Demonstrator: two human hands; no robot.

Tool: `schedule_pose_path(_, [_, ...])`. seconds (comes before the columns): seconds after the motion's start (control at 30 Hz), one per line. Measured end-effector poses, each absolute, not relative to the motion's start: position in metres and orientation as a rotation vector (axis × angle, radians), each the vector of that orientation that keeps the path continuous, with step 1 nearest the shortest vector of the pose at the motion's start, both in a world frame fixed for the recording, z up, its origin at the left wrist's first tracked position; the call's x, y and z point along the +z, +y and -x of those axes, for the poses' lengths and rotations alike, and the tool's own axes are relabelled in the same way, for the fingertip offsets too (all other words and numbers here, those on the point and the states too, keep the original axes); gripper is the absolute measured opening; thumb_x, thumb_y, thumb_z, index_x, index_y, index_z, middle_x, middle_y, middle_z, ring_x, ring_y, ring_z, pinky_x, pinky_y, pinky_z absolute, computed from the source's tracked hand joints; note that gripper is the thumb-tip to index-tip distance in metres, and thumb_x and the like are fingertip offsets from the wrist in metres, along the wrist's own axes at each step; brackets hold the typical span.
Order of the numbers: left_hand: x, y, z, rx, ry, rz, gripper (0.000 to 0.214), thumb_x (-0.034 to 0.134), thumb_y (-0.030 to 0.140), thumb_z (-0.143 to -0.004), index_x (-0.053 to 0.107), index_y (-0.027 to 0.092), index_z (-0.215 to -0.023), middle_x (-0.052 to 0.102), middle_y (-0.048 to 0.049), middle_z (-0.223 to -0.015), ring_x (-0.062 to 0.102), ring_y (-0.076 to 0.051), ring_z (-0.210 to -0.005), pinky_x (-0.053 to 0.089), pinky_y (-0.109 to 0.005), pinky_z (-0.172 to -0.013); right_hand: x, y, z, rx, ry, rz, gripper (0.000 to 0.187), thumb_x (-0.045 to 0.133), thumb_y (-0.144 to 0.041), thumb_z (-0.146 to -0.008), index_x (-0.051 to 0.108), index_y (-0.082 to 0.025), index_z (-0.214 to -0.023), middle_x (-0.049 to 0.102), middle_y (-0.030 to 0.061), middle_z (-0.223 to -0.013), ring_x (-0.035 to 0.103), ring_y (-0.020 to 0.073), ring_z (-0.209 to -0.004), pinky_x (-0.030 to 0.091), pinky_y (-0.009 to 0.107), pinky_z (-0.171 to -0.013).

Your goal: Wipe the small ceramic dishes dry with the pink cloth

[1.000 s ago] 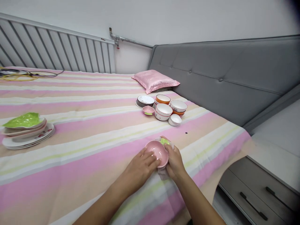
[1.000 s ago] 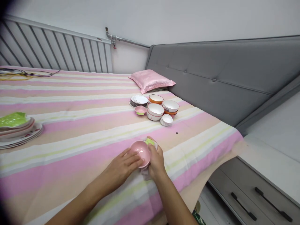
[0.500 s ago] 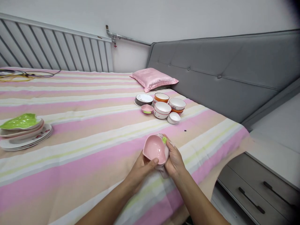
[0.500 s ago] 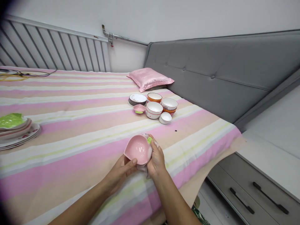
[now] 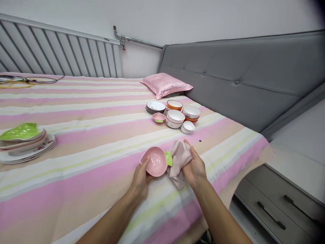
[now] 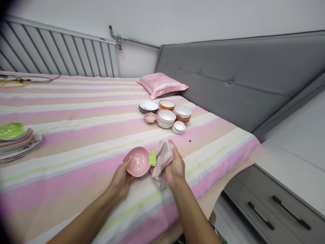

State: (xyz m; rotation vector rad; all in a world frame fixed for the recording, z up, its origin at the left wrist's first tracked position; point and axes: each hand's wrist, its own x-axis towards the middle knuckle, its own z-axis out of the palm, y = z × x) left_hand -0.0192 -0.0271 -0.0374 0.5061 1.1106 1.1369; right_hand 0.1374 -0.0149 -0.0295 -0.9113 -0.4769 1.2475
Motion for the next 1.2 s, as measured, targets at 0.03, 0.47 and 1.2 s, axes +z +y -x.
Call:
schedule_pose_path(0.03, [-0.038,-0.027,0.019,1.136,1.103,-0.5,0.041,0.061,0.038,-0.072,0.057,0.016,-0.106,0.062,-0.0106,-0.105,0.06,-0.022,-0.089,0.054,-0.034,-0.068,-0.027,-0.016,-0.138,1.259,-0.498,0.891,0.048,0.039,-0.049,-0.083,0.044,-0.027,-0.125,0.055,0.0046,-0.122,0.051,0.0205,-0.112,0.044,0.041,-0.089])
schedule_pose_path(0.47, [-0.03,-0.028,0.018,1.14,1.05,-0.46,0.033,0.057,0.034,-0.076,0.06,0.013,-0.1,0.065,-0.0114,-0.097,0.062,-0.023,-0.087,0.055,-0.036,-0.07,-0.035,-0.024,-0.129,0.947,-1.099,1.247,0.054,0.051,-0.039,-0.079,0.039,-0.024,-0.13,0.064,0.003,-0.102,0.057,0.0184,-0.094,0.043,0.035,-0.084])
schedule_pose_path(1.2, [-0.035,-0.028,0.015,1.12,1.036,-0.464,0.036,0.059,0.037,-0.074,0.06,0.014,-0.102,0.065,-0.011,-0.099,0.062,-0.022,-0.088,0.055,-0.034,-0.068,-0.034,-0.026,-0.136,0.251,-1.365,1.544,0.028,0.052,-0.033,-0.077,0.06,-0.023,-0.102,0.062,0.0052,-0.086,0.057,0.0171,-0.067,0.045,0.032,-0.066])
